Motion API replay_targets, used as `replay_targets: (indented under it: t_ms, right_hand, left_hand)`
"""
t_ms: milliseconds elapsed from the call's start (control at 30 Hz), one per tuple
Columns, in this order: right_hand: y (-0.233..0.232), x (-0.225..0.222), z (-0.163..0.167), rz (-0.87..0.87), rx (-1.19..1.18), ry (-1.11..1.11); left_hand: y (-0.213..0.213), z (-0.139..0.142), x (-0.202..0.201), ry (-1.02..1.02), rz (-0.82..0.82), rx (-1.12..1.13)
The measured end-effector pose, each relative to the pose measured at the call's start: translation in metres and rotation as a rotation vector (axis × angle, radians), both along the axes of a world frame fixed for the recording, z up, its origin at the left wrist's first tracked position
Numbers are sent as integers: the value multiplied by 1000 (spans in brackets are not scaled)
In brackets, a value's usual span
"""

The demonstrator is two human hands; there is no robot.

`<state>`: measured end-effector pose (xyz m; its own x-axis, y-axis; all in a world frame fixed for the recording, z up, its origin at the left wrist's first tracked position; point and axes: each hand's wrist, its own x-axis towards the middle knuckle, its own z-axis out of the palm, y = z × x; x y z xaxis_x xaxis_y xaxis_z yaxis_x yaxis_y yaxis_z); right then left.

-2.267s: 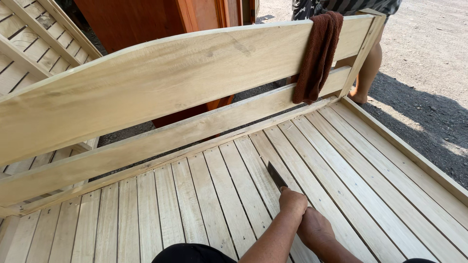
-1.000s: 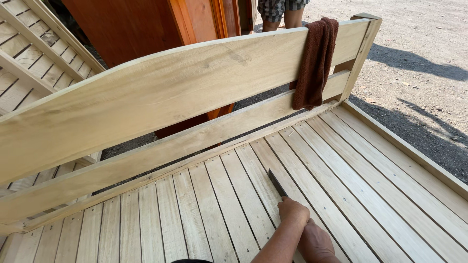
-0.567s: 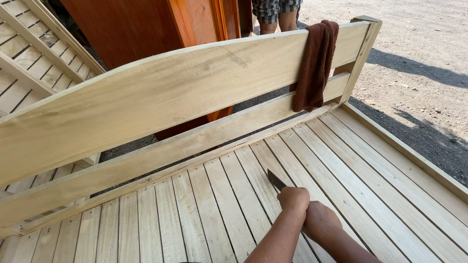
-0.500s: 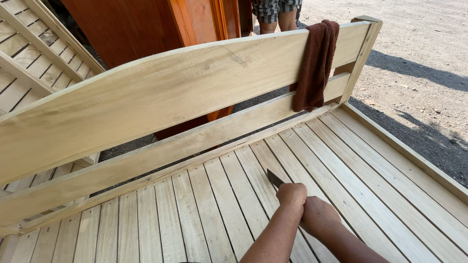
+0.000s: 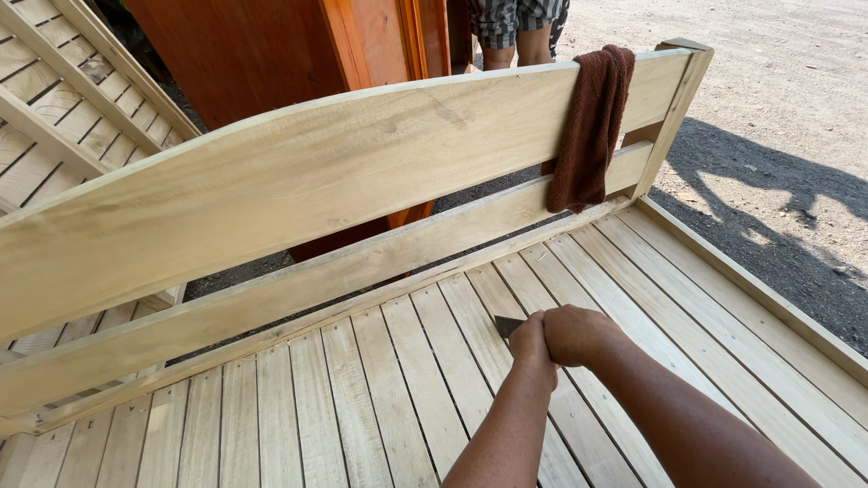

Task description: The person uses a wide chisel-like scraper to smooth the slatted surface and edges of an unfinished wooden bench frame, working along the slats and corners. They reposition around the frame and continue scraping the wood surface and side rails.

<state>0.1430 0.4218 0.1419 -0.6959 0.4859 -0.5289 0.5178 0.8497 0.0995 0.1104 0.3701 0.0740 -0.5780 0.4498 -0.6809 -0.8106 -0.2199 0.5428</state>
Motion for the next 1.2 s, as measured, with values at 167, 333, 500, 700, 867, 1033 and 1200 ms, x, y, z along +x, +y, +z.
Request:
replay_targets:
  t_ms: [167, 333, 500, 700, 867, 1033, 1200]
  right_hand:
    - [-9, 47, -37, -76, -129, 81]
    - [-18, 75, -60, -118, -176, 9]
    - [-21, 75, -63, -86, -146, 41]
    - [-19, 69, -60, -80, -128, 8]
    - [-16, 67, -54, -114, -191, 41]
    - [-19, 60, -51, -55, -147, 11]
    - [-24, 60, -65, -75, -186, 45]
  left_hand:
    - [2, -17, 16, 42, -172, -249]
    - [3, -34, 39, 199, -211, -294]
    - [-4, -28, 37, 175, -397, -392]
    - [-2, -23, 34, 174, -384, -402]
    - [-2, -21, 33, 110, -358, -399]
    - [-5, -20, 23, 111, -299, -353]
    - [-6, -46, 19, 148, -279, -331]
